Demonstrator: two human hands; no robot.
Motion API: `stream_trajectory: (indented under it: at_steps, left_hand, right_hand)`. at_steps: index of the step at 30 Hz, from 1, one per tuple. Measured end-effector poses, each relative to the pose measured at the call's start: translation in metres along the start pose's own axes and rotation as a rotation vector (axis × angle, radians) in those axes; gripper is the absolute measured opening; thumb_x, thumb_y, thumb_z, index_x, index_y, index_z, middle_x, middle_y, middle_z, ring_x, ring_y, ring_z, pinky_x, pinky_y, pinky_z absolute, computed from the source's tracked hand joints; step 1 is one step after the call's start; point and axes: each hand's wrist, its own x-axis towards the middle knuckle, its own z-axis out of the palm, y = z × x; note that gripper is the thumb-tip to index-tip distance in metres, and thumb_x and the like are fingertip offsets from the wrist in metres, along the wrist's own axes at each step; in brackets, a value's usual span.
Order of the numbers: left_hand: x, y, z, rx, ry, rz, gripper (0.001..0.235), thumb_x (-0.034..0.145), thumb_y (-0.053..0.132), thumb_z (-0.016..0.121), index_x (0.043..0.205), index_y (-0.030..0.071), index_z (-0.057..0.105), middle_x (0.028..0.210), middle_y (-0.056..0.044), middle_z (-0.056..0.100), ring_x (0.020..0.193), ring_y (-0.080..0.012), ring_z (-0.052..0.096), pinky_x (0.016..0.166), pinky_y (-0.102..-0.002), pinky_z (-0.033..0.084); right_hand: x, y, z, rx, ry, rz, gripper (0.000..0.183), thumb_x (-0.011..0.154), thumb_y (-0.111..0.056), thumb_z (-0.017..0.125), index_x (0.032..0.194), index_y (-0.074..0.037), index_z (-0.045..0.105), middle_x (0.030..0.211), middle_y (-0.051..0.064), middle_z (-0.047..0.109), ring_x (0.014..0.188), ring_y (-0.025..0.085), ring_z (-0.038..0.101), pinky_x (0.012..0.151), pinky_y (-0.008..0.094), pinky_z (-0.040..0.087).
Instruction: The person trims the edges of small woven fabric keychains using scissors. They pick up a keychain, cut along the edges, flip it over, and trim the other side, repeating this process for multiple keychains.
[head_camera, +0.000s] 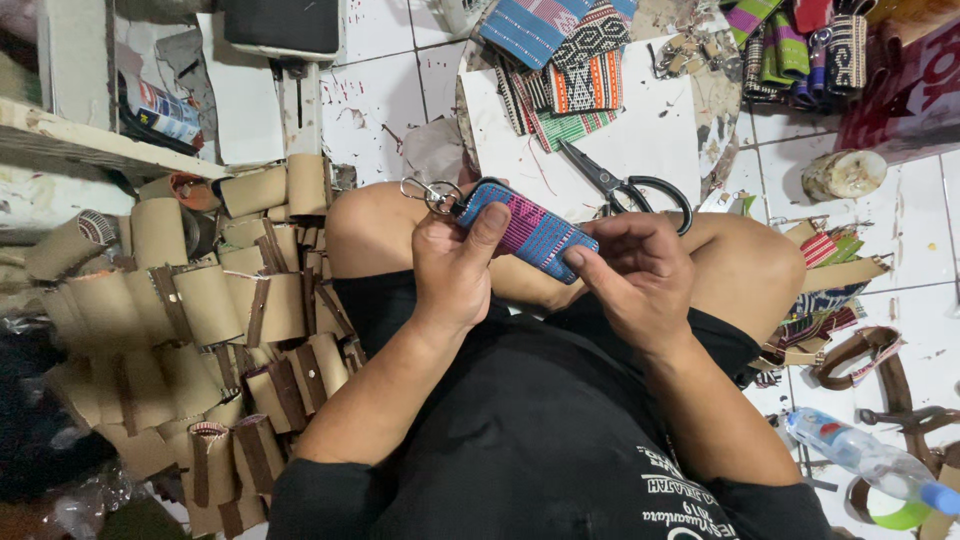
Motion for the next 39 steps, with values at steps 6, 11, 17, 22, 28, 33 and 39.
stream_trajectory:
  at_steps: [6,11,17,22,28,33,39]
  left_hand:
    - [0.001,0.008,0.0,0.059,-0.051,0.003,0.024,0.09,0.006,0.079,0.109,-0.007,0.069,0.08,-0.012,0.069,0.078,-0.0161,0.071,0.068,-0.036,0.066]
    - [-0.003,0.007,-0.002,0.094,-0.059,0.006,0.024,0.089,0.007,0.081,0.107,-0.005,0.07,0.08,-0.008,0.069,0.08,-0.0119,0.067,0.071,-0.03,0.063]
    - [-0.005,0.011,0.003,0.114,-0.069,-0.005,0.026,0.087,0.007,0.083,0.107,-0.005,0.071,0.081,-0.008,0.07,0.081,-0.0109,0.066,0.073,-0.029,0.061]
    - [-0.005,0.021,0.012,0.128,-0.085,-0.042,0.024,0.089,0.011,0.082,0.107,-0.002,0.072,0.084,-0.006,0.072,0.084,-0.0094,0.066,0.079,-0.027,0.058]
    - [-0.001,0.011,0.003,0.194,-0.128,-0.058,0.021,0.087,0.009,0.084,0.104,-0.001,0.075,0.081,-0.006,0.073,0.081,-0.0089,0.065,0.077,-0.029,0.059]
    - [0.002,0.02,0.008,0.349,-0.163,-0.002,0.014,0.088,0.012,0.083,0.094,0.002,0.076,0.073,-0.005,0.071,0.078,-0.0095,0.064,0.076,-0.03,0.057]
    - [0.003,0.022,0.01,0.412,-0.179,0.035,0.012,0.091,0.011,0.08,0.092,0.001,0.074,0.072,-0.007,0.07,0.078,-0.0113,0.064,0.075,-0.031,0.057]
  right_hand:
    - [0.007,-0.02,0.001,-0.137,-0.128,0.084,0.045,0.086,0.002,0.082,0.127,0.005,0.064,0.099,0.012,0.073,0.083,0.006,0.065,0.067,0.02,0.057]
    - [0.001,-0.01,-0.007,-0.044,-0.189,0.007,0.034,0.09,0.006,0.075,0.119,0.01,0.057,0.098,0.02,0.071,0.079,0.015,0.071,0.06,0.023,0.06]
    - [0.004,-0.006,-0.006,-0.062,-0.266,-0.13,0.028,0.092,0.005,0.072,0.109,0.005,0.05,0.099,0.022,0.069,0.074,0.014,0.066,0.053,0.021,0.053]
    - [0.007,-0.001,-0.007,-0.114,-0.295,-0.262,0.023,0.095,0.004,0.07,0.104,0.001,0.049,0.099,0.022,0.066,0.08,0.02,0.061,0.061,0.027,0.049]
    - [0.004,0.004,-0.005,-0.106,-0.288,-0.26,0.022,0.096,0.004,0.069,0.105,0.002,0.049,0.1,0.023,0.067,0.084,0.025,0.063,0.07,0.031,0.049]
    - [-0.001,0.01,-0.006,-0.108,-0.279,-0.245,0.021,0.096,0.003,0.068,0.106,0.003,0.05,0.103,0.023,0.067,0.087,0.023,0.064,0.071,0.031,0.05]
    - [0.0,0.015,-0.01,-0.12,-0.282,-0.279,0.02,0.095,0.004,0.069,0.106,0.004,0.052,0.101,0.023,0.066,0.085,0.025,0.065,0.067,0.032,0.052]
